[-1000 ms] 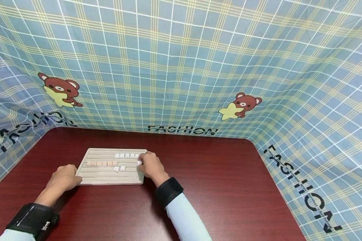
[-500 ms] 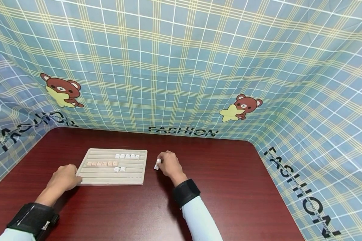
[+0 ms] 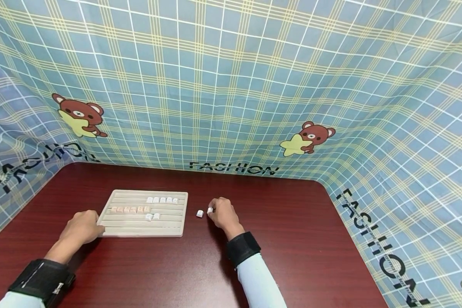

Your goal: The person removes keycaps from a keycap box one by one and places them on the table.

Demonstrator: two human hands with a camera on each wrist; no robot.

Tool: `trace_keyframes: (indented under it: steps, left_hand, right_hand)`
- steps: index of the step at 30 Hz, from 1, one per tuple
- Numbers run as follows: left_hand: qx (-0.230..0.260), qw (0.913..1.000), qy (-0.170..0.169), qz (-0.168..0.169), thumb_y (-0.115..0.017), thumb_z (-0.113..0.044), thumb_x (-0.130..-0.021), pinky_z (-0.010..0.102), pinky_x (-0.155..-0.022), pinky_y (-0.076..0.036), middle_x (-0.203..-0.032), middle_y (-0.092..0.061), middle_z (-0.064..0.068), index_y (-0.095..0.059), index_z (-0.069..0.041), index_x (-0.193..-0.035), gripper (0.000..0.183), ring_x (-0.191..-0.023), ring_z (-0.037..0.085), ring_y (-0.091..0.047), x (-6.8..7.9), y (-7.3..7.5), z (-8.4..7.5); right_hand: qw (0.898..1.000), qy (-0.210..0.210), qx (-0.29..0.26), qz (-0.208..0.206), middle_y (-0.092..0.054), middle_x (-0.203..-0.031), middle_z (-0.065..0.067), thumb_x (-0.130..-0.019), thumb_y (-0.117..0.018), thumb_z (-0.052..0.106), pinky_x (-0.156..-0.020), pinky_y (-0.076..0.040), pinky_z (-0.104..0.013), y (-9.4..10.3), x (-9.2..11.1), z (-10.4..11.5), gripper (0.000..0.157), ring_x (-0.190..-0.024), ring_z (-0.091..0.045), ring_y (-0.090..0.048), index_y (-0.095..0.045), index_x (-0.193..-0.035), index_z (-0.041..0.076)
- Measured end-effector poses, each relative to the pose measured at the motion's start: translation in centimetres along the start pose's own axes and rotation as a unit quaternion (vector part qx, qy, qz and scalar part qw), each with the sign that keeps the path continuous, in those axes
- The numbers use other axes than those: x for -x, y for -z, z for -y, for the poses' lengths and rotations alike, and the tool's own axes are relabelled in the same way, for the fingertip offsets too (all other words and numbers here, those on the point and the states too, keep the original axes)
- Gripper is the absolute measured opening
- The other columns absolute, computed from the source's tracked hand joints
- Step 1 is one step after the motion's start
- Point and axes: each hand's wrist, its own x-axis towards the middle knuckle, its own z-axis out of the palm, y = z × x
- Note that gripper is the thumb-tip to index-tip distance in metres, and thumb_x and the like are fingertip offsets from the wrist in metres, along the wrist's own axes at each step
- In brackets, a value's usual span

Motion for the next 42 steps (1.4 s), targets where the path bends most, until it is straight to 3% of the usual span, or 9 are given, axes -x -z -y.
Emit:
trace_keyframes:
  steps: [25, 32, 42]
  left_hand:
    - [0.003, 1.0, 0.005, -0.002, -0.06, -0.007, -0.082, 0.037, -0.054, -0.04, -0.075, -0.053, 0.021, -0.059, 0.015, -0.095, 0.026, -0.063, 0.029, -0.049, 0.1, 0.2, -0.1]
    - [0.002, 1.0, 0.005, -0.003, -0.061, -0.007, -0.082, 0.037, -0.054, -0.04, -0.076, -0.054, 0.022, -0.059, 0.015, -0.096, 0.027, -0.063, 0.029, -0.05, 0.2, 0.1, -0.1]
    - [-0.004, 1.0, 0.004, -0.003, -0.061, -0.007, -0.08, 0.039, -0.056, -0.041, -0.078, -0.056, 0.024, -0.059, 0.015, -0.095, 0.026, -0.065, 0.03, -0.05, 0.2, 0.1, -0.1]
  right_hand:
    - [0.999, -0.015, 0.02, 0.042, -0.068, -0.089, -0.008, -0.077, -0.076, 0.007, -0.075, -0.051, -0.032, 0.1, 0.1, 0.1, 0.016, -0.085, -0.022, -0.065, -0.067, -0.091, 0.006]
    - [0.997, -0.047, 0.027, 0.051, -0.066, -0.095, -0.007, -0.076, -0.082, 0.017, -0.077, -0.052, -0.035, 0.1, 0.3, 0.3, 0.026, -0.088, -0.022, -0.064, -0.068, -0.096, 0.008]
    - [0.997, -0.057, 0.021, 0.044, -0.064, -0.102, -0.003, -0.077, -0.081, 0.028, -0.077, -0.051, -0.038, 0.6, -0.3, 2.9, 0.032, -0.091, -0.021, -0.062, -0.07, -0.103, 0.013]
